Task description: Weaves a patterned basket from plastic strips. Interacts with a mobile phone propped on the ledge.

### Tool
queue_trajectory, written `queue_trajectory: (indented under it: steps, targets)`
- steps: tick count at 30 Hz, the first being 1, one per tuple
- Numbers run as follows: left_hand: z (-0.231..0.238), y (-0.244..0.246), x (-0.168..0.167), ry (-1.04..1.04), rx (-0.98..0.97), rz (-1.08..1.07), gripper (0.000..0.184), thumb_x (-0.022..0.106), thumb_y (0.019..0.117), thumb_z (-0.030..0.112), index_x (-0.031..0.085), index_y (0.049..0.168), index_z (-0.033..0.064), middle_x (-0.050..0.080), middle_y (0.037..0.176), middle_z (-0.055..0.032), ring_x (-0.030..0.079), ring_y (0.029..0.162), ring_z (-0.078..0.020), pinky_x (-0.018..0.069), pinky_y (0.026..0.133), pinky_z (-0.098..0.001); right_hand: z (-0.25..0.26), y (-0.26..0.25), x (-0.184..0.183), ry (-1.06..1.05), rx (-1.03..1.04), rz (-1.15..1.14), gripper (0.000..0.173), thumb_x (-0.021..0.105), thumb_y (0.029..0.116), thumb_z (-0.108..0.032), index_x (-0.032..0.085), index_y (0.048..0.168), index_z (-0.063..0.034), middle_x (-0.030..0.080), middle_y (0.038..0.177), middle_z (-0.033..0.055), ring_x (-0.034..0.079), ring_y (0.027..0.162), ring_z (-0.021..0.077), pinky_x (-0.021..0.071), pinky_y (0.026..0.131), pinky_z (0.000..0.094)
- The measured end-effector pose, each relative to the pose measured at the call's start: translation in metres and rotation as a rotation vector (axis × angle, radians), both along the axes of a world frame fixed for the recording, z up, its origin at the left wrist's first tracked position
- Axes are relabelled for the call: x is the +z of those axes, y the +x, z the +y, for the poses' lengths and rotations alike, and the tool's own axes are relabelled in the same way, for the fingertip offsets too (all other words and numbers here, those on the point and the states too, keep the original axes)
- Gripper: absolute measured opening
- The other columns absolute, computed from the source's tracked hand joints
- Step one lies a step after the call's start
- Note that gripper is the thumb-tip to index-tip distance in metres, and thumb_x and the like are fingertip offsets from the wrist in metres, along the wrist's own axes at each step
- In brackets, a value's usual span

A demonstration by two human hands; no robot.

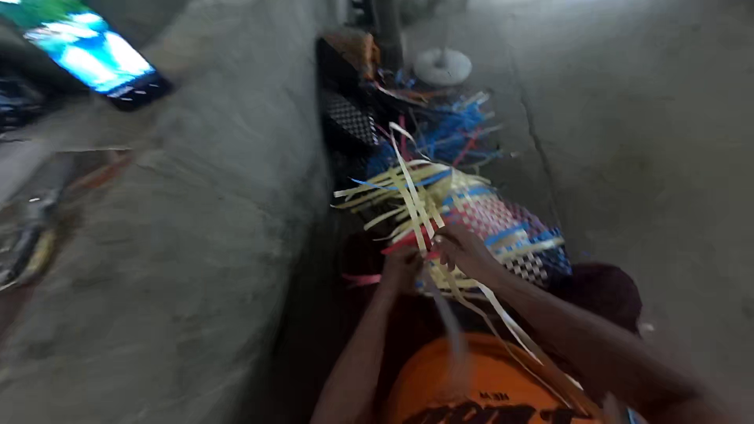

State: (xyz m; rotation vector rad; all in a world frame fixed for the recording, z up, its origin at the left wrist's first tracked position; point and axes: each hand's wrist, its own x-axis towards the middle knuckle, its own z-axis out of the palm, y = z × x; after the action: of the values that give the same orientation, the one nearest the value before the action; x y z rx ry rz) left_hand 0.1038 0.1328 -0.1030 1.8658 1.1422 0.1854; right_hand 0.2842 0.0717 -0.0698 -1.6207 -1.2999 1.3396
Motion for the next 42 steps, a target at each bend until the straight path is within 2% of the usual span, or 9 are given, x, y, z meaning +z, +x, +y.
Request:
queue_trajectory:
  steps: [3, 6, 13, 22, 26, 30, 33, 37, 42]
  targets:
    - [-0.001, -0.006, -0.010, 0.097, -0.071, -0.071, 0.027, 0.056, 0.1039, 0.013, 0.072, 0.103, -0.0087, 0.071, 0.105, -0.0203, 0.068, 0.100, -0.0264, 0.0530, 0.096, -0.0434, -0.011, -0.006, -0.022, -0.196, 0.227, -0.080, 0.045, 0.053, 0.1072, -0.036, 0.064, 0.119, 0.0057, 0.070, 0.099, 0.0190, 0.067, 0.078, 0.0257, 0.0557, 0.076, 0.0453]
    - [0.003, -0.014, -0.011, 0.118, -0.184, -0.086, 0.027, 0.050, 0.1045, 0.008, 0.070, 0.108, -0.0095, 0.070, 0.110, -0.0212, 0.068, 0.105, -0.0276, 0.0523, 0.099, -0.0435, -0.012, -0.009, -0.007, -0.171, 0.432, -0.202, 0.034, 0.055, 0.1064, -0.023, 0.067, 0.114, 0.0072, 0.068, 0.102, 0.0230, 0.066, 0.091, 0.0341, 0.0515, 0.088, 0.0527]
    - [-0.001, -0.021, -0.014, 0.116, -0.289, -0.155, 0.031, 0.053, 0.0992, 0.011, 0.068, 0.116, -0.0096, 0.067, 0.111, -0.0224, 0.065, 0.106, -0.0281, 0.0525, 0.098, -0.0446, 0.004, -0.010, -0.008, -0.034, 0.200, -0.207, 0.030, 0.052, 0.1074, -0.020, 0.069, 0.114, 0.0044, 0.070, 0.103, 0.0207, 0.068, 0.095, 0.0316, 0.0519, 0.092, 0.0507]
    - [-0.008, -0.010, -0.017, 0.089, -0.234, -0.089, 0.025, 0.054, 0.1032, 0.011, 0.067, 0.101, -0.0099, 0.064, 0.106, -0.0213, 0.064, 0.100, -0.0282, 0.0523, 0.093, -0.0432, -0.011, 0.016, -0.023, -0.035, 0.256, -0.554, 0.031, 0.053, 0.1076, -0.026, 0.064, 0.118, 0.0014, 0.070, 0.101, 0.0230, 0.068, 0.100, 0.0422, 0.0518, 0.086, 0.0595]
    - [-0.014, -0.005, -0.017, 0.148, -0.099, -0.053, 0.026, 0.056, 0.1030, 0.013, 0.069, 0.099, -0.0090, 0.066, 0.102, -0.0195, 0.065, 0.096, -0.0258, 0.0535, 0.090, -0.0415, -0.003, 0.014, -0.028, 0.136, 0.220, -0.780, 0.025, 0.066, 0.1002, -0.018, 0.068, 0.114, 0.0030, 0.068, 0.114, 0.0234, 0.061, 0.117, 0.0437, 0.0459, 0.099, 0.0601]
    - [-0.018, 0.001, -0.016, 0.252, -0.095, -0.014, 0.027, 0.059, 0.1011, 0.015, 0.071, 0.099, -0.0091, 0.067, 0.101, -0.0223, 0.067, 0.097, -0.0342, 0.0537, 0.092, -0.0515, 0.004, 0.001, -0.023, 0.189, 0.246, -0.520, 0.027, 0.062, 0.1011, -0.012, 0.068, 0.125, 0.0007, 0.066, 0.123, 0.0222, 0.065, 0.113, 0.0385, 0.0522, 0.095, 0.0552]
    - [-0.010, -0.006, -0.018, 0.178, -0.142, -0.087, 0.024, 0.057, 0.1015, 0.011, 0.071, 0.104, -0.0084, 0.068, 0.105, -0.0205, 0.067, 0.100, -0.0299, 0.0540, 0.095, -0.0479, 0.000, 0.001, -0.039, 0.346, 0.106, -0.228, 0.023, 0.070, 0.0960, -0.015, 0.071, 0.104, 0.0056, 0.066, 0.110, 0.0207, 0.066, 0.093, 0.0299, 0.0565, 0.084, 0.0466]
    - [-0.003, -0.008, -0.028, -0.011, -0.087, -0.149, 0.032, 0.046, 0.1064, 0.015, 0.067, 0.100, -0.0083, 0.066, 0.098, -0.0133, 0.063, 0.090, -0.0150, 0.0529, 0.086, -0.0342, -0.024, 0.005, -0.086, 0.801, 0.162, -0.257, 0.016, 0.063, 0.0961, -0.008, 0.076, 0.093, 0.0015, 0.073, 0.103, 0.0174, 0.068, 0.105, 0.0326, 0.0537, 0.096, 0.0478]
    - [-0.008, 0.005, -0.027, 0.021, -0.016, -0.156, 0.028, 0.055, 0.1050, 0.015, 0.070, 0.097, -0.0062, 0.068, 0.092, -0.0099, 0.063, 0.085, -0.0095, 0.0523, 0.083, -0.0283, -0.034, 0.021, -0.090, 0.862, 0.307, -0.468, 0.034, 0.055, 0.0929, 0.009, 0.072, 0.118, -0.0048, 0.068, 0.122, 0.0173, 0.064, 0.116, 0.0368, 0.0537, 0.099, 0.0478]
